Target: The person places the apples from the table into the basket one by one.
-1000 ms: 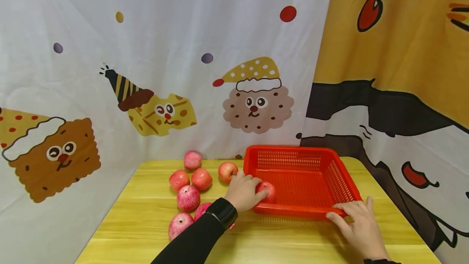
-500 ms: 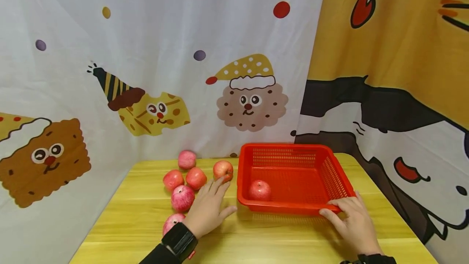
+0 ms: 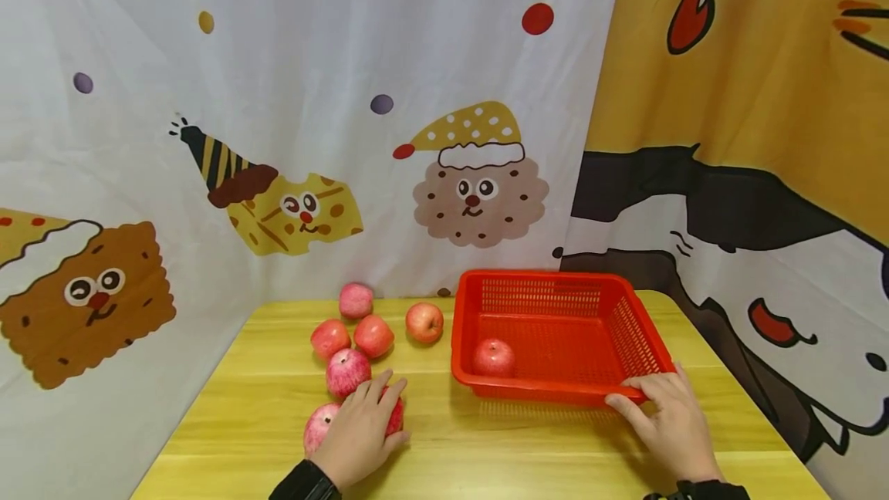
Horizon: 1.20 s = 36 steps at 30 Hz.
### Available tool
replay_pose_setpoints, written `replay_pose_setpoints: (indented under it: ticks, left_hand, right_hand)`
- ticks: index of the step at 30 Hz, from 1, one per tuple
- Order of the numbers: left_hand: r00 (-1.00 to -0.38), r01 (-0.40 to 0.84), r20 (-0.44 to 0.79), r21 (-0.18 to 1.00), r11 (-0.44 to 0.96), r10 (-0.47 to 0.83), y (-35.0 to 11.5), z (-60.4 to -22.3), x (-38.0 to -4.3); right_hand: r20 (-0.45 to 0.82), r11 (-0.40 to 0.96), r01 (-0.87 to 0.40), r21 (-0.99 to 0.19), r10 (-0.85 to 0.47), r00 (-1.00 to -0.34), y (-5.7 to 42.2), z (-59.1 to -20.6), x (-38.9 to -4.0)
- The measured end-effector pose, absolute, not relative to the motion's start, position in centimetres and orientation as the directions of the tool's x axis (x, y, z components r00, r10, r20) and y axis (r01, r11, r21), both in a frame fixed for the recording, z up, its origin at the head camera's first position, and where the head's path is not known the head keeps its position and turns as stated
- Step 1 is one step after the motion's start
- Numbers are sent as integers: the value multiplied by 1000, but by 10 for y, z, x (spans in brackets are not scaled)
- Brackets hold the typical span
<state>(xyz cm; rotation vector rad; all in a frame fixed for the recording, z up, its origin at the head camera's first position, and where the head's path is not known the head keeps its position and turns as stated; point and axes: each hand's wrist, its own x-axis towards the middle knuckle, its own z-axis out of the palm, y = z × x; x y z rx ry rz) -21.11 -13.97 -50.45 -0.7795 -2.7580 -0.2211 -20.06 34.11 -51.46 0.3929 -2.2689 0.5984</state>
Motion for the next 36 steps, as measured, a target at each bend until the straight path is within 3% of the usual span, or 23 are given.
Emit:
replay_pose_setpoints:
  ticks: [14, 21, 28, 36]
  left_hand:
    - [-805, 555, 267, 21, 832, 530, -142, -509, -216]
    - [-801, 565, 284, 73, 822, 526, -142, -508, -220]
    - [-790, 546, 432, 174, 820, 435, -128, -483, -222]
    - [-698, 654, 595, 302, 693, 399, -66, -447, -234]
  right_hand:
    - [724, 844, -435, -315, -83, -684, 340, -516, -201]
    - [709, 850, -412, -329, -66, -702, 339, -514, -199]
    - [718, 847, -424, -320, -75, -692, 339, -514, -200]
    - [718, 845, -428, -321, -77, -692, 339, -513, -198]
